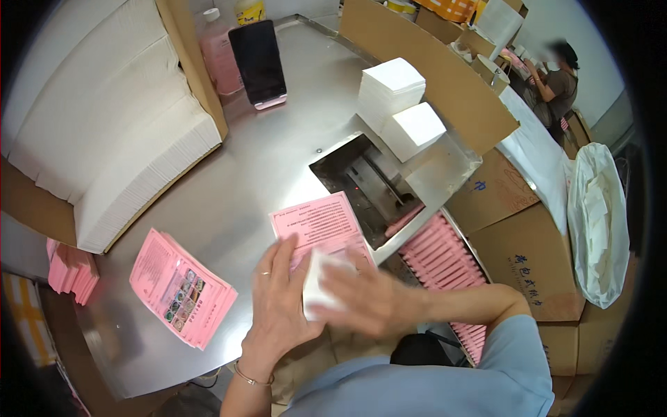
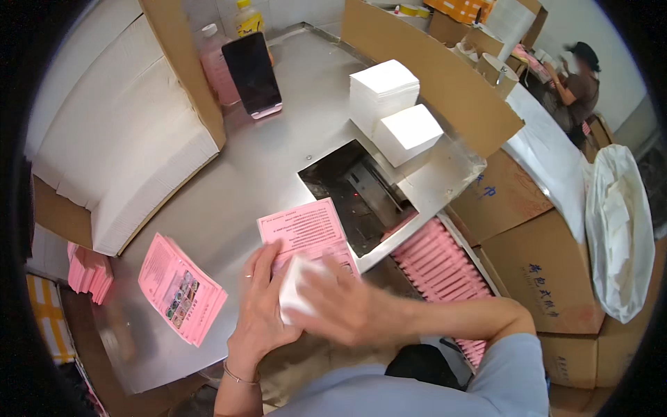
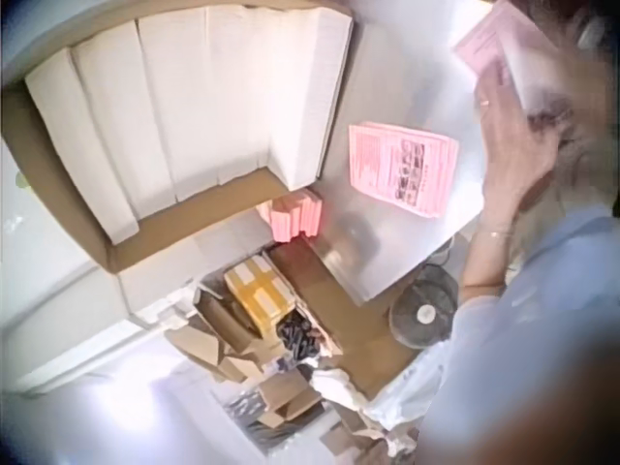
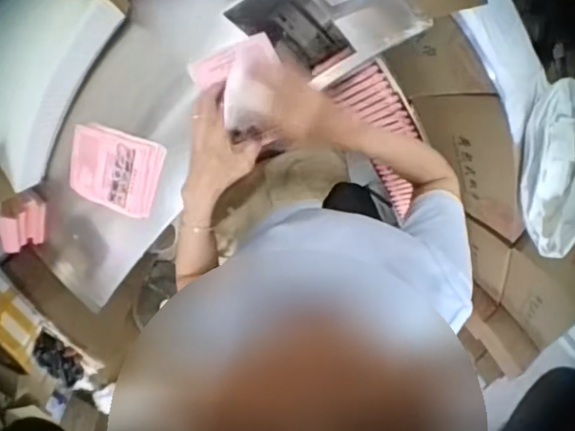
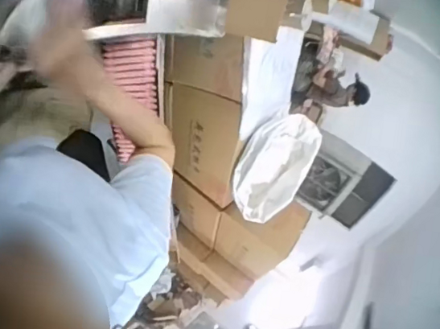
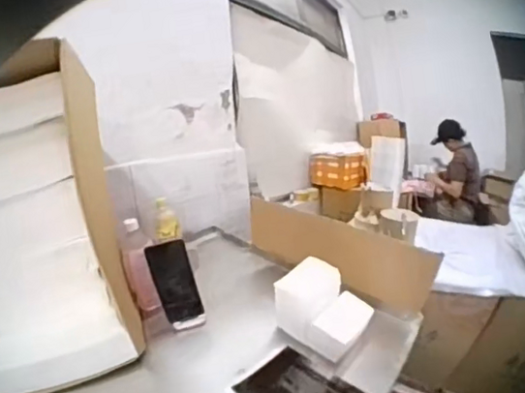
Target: The recorder organizes pink instructional slips and white foam pieces, then places a large stack of slips into a plastic bag and puts it into a cardboard box.
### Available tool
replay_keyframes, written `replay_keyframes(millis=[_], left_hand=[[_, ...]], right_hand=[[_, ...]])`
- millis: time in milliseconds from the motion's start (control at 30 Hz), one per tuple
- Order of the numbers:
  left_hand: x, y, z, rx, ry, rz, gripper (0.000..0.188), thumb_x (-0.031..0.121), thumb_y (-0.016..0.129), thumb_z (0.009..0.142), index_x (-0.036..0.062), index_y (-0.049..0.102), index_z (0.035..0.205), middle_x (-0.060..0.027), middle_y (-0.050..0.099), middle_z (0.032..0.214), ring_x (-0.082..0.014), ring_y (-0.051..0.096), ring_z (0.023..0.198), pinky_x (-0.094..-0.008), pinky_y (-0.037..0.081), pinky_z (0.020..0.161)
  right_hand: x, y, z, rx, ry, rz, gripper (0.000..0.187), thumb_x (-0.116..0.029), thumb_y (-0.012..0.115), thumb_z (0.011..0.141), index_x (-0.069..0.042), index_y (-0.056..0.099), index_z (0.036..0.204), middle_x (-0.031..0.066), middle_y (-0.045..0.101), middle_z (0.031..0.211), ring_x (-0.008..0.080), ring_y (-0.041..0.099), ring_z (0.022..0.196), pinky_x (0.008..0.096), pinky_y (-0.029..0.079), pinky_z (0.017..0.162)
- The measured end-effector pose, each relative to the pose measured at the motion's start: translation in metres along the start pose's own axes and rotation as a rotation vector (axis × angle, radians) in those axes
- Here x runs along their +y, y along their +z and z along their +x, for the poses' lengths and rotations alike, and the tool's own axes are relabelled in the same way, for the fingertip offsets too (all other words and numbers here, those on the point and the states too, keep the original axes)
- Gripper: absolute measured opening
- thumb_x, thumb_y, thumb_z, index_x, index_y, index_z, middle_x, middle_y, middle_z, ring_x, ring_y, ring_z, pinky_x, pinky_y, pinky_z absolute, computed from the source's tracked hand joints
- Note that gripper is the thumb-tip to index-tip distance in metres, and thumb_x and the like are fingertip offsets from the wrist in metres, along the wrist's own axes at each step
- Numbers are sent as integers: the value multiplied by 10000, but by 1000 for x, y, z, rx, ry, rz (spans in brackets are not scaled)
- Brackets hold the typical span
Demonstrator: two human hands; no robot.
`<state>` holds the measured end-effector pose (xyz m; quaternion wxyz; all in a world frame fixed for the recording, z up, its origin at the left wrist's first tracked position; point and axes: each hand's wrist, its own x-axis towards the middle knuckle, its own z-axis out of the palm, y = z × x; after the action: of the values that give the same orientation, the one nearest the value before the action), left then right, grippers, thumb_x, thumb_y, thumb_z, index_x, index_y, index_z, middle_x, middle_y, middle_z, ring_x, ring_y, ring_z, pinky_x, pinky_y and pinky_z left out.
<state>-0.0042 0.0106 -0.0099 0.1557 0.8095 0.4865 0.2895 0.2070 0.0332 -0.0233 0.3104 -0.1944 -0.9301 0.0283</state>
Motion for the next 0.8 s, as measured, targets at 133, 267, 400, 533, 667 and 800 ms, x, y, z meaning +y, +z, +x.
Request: replay_keyframes(millis=[133,267,400,533,667,800], left_hand=[[9,22,8,90,-157,165,856,287,799,633,25,483,1384,-286,338,1518,-467,363,1357,-615,272,1064],[13,30,14,260,-245,228,774,398,773,706,106,525,1378,-285,331,1525,-477,281,1423,-614,282,1026],[14,22,-3,42,-233,420,606,452,737,761,186,633,1296,-259,414,1459,-489,351,1329,-549,307,975],[19,22,6,131,-314,429,572,422,730,783,140,630,1271,-241,464,1362,-434,427,1185,-517,328,900],[14,22,7,160,-235,460,577,422,735,777,99,615,1239,-196,480,1334,-390,426,1156,-516,299,952],[19,12,9,34,-177,376,548,364,739,784,34,598,1198,-189,531,1248,-385,469,1087,-490,361,909]], right_hand=[[43,23,25,-148,260,-214,215,-156,630,817,-28,648,989,151,599,918,310,638,839,682,309,1068],[25,28,54,-317,206,-370,171,-154,660,739,-71,610,880,93,606,787,274,628,762,594,359,1074],[57,-12,25,32,422,-373,319,-106,688,722,-38,611,1024,135,613,910,329,625,889,463,500,816],[140,-51,15,155,608,-850,251,-194,689,852,-7,638,1013,120,595,935,296,554,967,445,408,831],[165,-45,-11,217,641,-623,159,-201,676,868,-42,677,860,101,570,890,293,549,933,448,416,797],[169,-52,-9,255,674,-566,125,-109,648,864,-24,679,951,119,568,907,312,544,928,453,445,791]])
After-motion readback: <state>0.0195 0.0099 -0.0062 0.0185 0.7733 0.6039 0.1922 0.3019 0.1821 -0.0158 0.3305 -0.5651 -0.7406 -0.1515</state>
